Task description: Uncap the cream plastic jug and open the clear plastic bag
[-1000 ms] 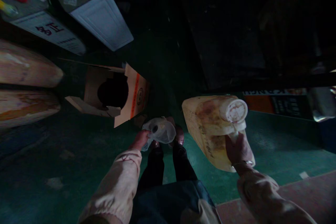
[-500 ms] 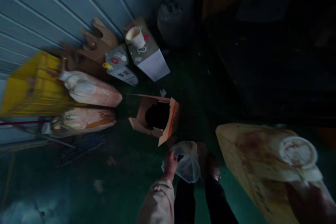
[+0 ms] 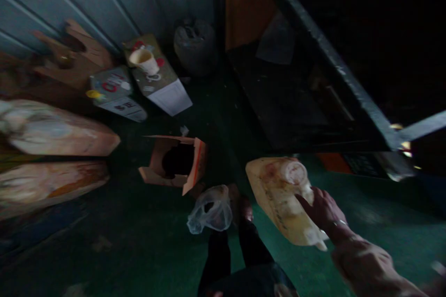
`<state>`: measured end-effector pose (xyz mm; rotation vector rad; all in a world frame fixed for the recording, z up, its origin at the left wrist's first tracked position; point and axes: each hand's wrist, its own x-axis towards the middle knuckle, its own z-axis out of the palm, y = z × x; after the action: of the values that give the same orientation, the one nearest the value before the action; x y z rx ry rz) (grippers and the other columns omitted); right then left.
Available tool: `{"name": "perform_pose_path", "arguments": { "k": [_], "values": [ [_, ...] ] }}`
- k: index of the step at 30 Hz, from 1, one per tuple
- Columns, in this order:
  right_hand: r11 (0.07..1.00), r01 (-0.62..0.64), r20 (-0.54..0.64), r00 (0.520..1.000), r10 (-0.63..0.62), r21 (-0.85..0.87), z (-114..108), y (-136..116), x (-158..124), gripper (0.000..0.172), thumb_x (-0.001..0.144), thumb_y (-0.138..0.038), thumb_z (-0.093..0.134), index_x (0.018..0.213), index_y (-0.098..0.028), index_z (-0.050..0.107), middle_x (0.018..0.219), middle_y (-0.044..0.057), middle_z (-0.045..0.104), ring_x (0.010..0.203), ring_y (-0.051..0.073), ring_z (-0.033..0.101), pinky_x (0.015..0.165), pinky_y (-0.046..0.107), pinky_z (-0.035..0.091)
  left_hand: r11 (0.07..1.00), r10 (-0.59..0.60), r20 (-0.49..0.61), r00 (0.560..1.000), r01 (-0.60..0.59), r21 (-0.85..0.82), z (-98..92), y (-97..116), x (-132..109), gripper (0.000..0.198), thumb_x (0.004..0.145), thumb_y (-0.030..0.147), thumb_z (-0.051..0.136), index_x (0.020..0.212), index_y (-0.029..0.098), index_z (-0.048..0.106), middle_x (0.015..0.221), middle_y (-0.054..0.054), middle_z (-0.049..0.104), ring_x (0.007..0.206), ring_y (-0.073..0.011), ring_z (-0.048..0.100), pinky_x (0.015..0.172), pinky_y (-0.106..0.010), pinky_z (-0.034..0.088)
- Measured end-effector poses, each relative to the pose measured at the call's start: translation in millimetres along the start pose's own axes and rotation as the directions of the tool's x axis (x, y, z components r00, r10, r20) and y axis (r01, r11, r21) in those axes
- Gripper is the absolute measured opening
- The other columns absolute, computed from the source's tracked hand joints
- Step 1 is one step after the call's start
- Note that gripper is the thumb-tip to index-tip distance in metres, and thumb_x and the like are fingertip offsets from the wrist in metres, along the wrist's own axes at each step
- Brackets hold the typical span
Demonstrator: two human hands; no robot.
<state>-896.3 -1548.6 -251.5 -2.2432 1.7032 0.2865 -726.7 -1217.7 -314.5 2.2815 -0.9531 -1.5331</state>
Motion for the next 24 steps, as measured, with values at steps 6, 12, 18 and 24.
{"name": "perform_pose_path", "arguments": {
  "k": [6,12,18,24],
  "values": [
    [0.976,0.064,0.069,0.996,-0.05,-0.207,-24,-24,44,0.081,0.083,-0.069,0.036,0.14,-0.014,0.024,0.108,0.017,0.053,0.091,0.028,0.059,0.074,0.036,0.046,0.993,0.104,0.071,0.992,-0.107,0.041,1.1,51,81,0.043,0.079,0.043,0.061,0.119,0.032,0.052,0.119,-0.008,0.053,0.115,-0.0291,0.047,0.083,-0.047,0.051],
    [0.947,0.11,0.139,0.988,-0.07,-0.301,-4,-54,68,0.092,0.078,-0.071,0.046,0.144,-0.012,0.02,0.111,0.024,0.048,0.093,0.036,0.056,0.073,0.042,0.043,0.991,0.071,-0.018,0.997,-0.069,0.117,-30.1,73,150,0.041,0.083,0.037,0.057,0.122,0.035,0.049,0.123,-0.007,0.054,0.121,-0.0342,0.041,0.086,-0.054,0.046],
    [0.898,0.342,0.153,0.938,-0.31,-0.278,-5,-44,68,0.073,0.072,-0.04,0.068,0.137,-0.024,0.037,0.126,0.019,0.036,0.112,0.04,0.04,0.087,0.049,0.039,0.992,0.058,-0.072,0.996,-0.049,0.117,-49.6,56,136,0.038,0.085,0.037,0.054,0.122,0.033,0.049,0.122,-0.008,0.053,0.119,-0.0318,0.043,0.089,-0.054,0.045],
    [0.794,0.607,-0.241,0.768,-0.594,-0.022,-68,-22,26,0.08,0.067,-0.043,0.072,0.135,-0.024,0.035,0.133,0.012,0.031,0.123,0.032,0.032,0.102,0.047,0.034,0.988,0.146,-0.073,0.987,-0.142,0.066,-47.5,46,94,0.041,0.08,0.039,0.061,0.119,0.032,0.052,0.121,-0.007,0.055,0.12,-0.0334,0.042,0.081,-0.053,0.049]
  ]
}}
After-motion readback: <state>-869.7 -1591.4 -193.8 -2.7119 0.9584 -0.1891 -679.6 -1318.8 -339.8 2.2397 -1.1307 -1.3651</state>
